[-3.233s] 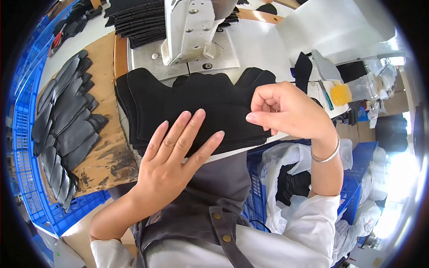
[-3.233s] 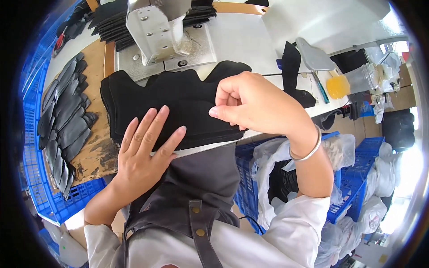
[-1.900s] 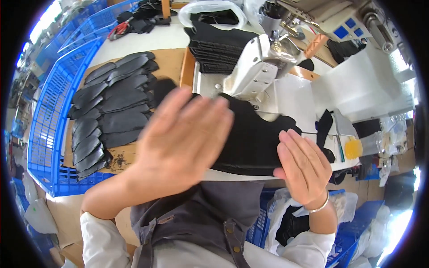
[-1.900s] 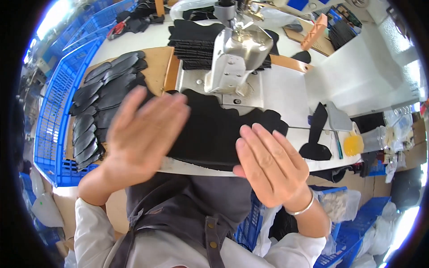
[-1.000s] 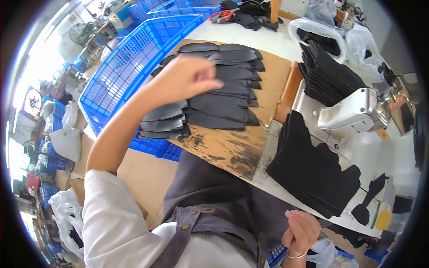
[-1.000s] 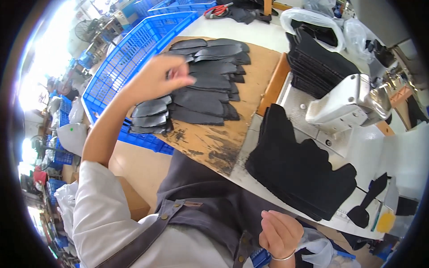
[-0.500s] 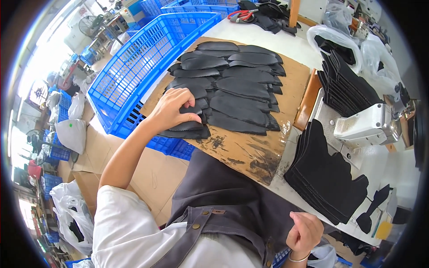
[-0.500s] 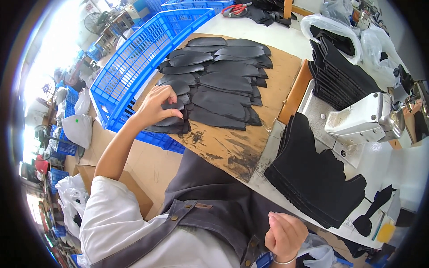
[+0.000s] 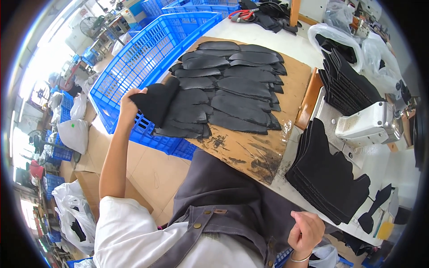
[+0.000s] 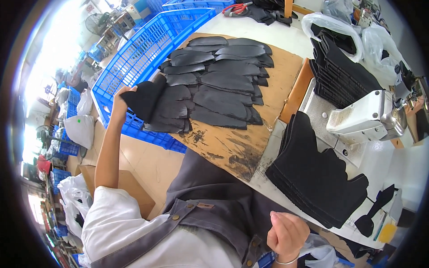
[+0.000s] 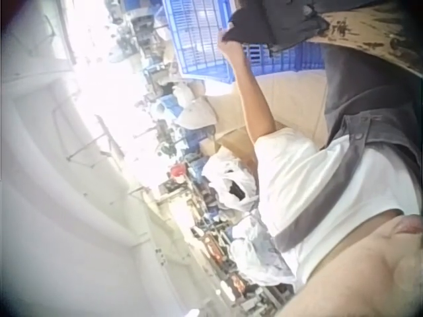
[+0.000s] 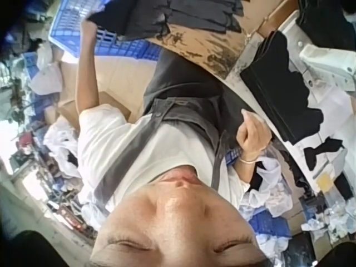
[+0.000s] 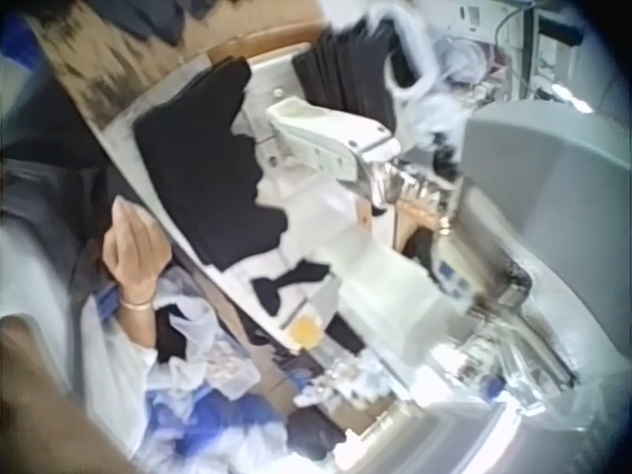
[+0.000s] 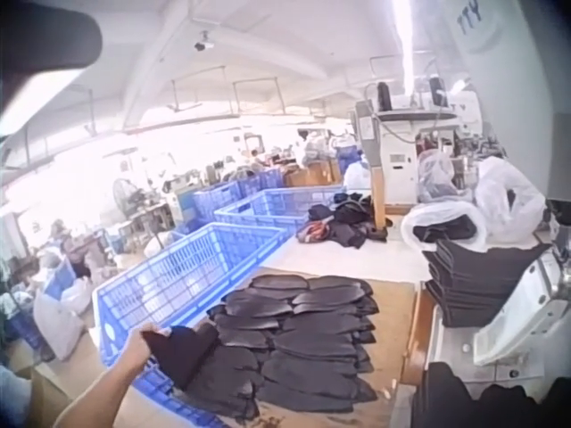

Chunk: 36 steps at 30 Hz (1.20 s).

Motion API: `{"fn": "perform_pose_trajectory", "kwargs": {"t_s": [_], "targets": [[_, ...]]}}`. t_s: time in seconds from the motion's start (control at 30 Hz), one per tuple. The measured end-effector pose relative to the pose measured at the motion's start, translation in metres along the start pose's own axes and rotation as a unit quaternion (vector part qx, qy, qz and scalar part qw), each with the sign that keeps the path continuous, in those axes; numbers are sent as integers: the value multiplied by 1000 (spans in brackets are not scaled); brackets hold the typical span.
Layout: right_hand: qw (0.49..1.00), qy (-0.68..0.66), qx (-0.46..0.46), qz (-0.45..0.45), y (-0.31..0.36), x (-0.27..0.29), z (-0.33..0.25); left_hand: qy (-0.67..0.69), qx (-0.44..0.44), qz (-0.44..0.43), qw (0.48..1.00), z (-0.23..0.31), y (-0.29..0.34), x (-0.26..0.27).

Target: Sorting and stacking black leather shoe components at a workbench.

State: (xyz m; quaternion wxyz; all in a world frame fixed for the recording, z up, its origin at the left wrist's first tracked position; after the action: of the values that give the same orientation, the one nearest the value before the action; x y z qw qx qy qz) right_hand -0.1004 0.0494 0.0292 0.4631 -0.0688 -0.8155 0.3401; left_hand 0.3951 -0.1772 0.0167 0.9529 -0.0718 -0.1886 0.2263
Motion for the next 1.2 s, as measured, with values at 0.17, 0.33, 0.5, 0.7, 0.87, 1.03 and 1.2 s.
{"fn": "perform_pose_trajectory", "kwargs": {"t_s": [0.17, 0.33, 0.5, 0.7, 0.87, 1.03, 1.2], "targets": [[999, 2, 28, -28, -2, -6, -3, 75, -73, -68, 992, 35, 18, -30], [998, -1, 19, -52, -35, -27, -19, -115, -236, -185, 947, 86, 58, -107], [988, -9, 93, -126, -94, -84, -67, -175, -187, -200, 946, 75, 66, -108], [988, 29, 125, -88, -171, -175, -78, -137, -214, -226, 940, 78, 74, -120], [980, 33, 111, -162, -176, -214, -73, -90, -96, -198, 971, 57, 65, -105], [979, 92, 123, -136, -173, -219, -75, 155, -39, -12, 987, 23, 25, -43], [977, 105, 127, -138, -173, -219, -74, 198, 29, -9, 980, 18, 30, -24]]}}
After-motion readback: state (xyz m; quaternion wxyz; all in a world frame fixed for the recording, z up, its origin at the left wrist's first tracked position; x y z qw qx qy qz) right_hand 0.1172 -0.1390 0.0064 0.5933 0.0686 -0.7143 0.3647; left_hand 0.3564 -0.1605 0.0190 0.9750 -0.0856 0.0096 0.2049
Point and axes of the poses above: each hand's wrist, its own y-axis away from the middle knuckle, its own x-axis out of the back of the hand, z = x × y, the point moved 7 cm from there along -y, towards the middle knuckle, and after that the axes turned 10 degrees about y, right-handed, at the moved point
